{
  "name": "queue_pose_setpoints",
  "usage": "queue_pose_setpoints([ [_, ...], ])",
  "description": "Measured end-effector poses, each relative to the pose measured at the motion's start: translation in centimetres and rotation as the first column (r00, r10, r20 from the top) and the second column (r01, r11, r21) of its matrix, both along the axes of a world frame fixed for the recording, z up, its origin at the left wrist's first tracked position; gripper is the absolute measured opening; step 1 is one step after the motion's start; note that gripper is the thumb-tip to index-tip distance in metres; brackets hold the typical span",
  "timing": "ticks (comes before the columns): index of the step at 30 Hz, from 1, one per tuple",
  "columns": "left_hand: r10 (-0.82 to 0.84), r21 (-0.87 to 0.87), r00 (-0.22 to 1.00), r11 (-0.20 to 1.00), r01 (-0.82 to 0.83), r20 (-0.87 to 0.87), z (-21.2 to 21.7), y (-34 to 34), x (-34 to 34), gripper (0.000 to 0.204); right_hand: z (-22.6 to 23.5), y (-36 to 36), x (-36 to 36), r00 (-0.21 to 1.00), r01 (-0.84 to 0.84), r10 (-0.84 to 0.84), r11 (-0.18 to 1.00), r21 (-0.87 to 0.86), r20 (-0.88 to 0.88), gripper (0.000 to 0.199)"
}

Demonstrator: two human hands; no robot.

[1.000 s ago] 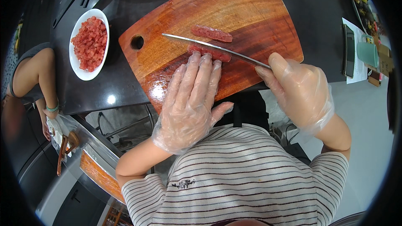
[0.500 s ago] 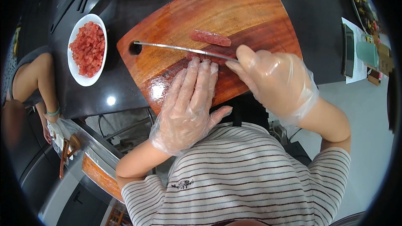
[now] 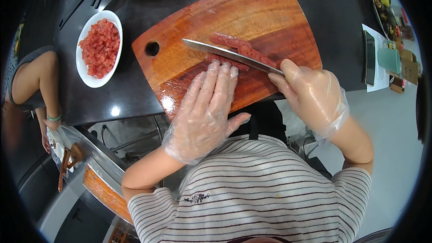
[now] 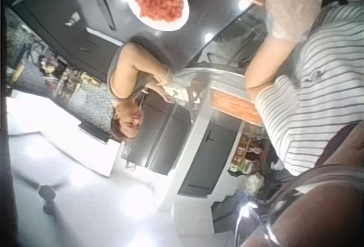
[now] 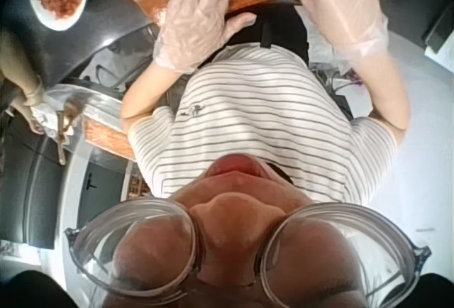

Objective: The person slices sausages into thin strips and then dices them into small pieces on a wooden cutting board. They transfer the diced sausage into a white bowl and repeat the process with additional sausages.

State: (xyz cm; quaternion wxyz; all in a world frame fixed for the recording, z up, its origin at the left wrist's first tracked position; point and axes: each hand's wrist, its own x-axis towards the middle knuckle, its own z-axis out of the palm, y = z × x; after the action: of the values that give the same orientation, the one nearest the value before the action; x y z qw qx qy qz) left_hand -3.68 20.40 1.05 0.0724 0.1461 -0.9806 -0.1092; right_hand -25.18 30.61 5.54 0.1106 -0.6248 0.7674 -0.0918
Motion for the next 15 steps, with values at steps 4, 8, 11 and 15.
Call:
queue_pose_setpoints([
  [4,-0.008,-0.011,1.0,1.0,0.008,0.001,-0.2,0.0,0.3,0.089,1.4,-0.2,0.2,0.998,-0.045,0.044,0.999,-0.013,-0.046,0.029],
  [8,-0.006,0.001,1.0,1.0,0.006,0.024,0.0,0.0,0.2,0.09,1.5,0.5,0.5,1.0,-0.021,0.021,1.0,0.006,-0.02,0.031],
  [11,-0.005,-0.013,1.0,1.0,0.005,0.009,-0.1,0.1,0.3,0.09,1.5,0.7,0.6,0.999,-0.018,0.019,1.0,0.025,-0.03,0.032],
  [15,0.016,0.061,0.999,0.998,-0.014,-0.041,-0.3,0.1,0.4,0.09,1.3,0.7,0.8,0.998,-0.015,0.016,1.0,0.026,-0.057,0.032],
])
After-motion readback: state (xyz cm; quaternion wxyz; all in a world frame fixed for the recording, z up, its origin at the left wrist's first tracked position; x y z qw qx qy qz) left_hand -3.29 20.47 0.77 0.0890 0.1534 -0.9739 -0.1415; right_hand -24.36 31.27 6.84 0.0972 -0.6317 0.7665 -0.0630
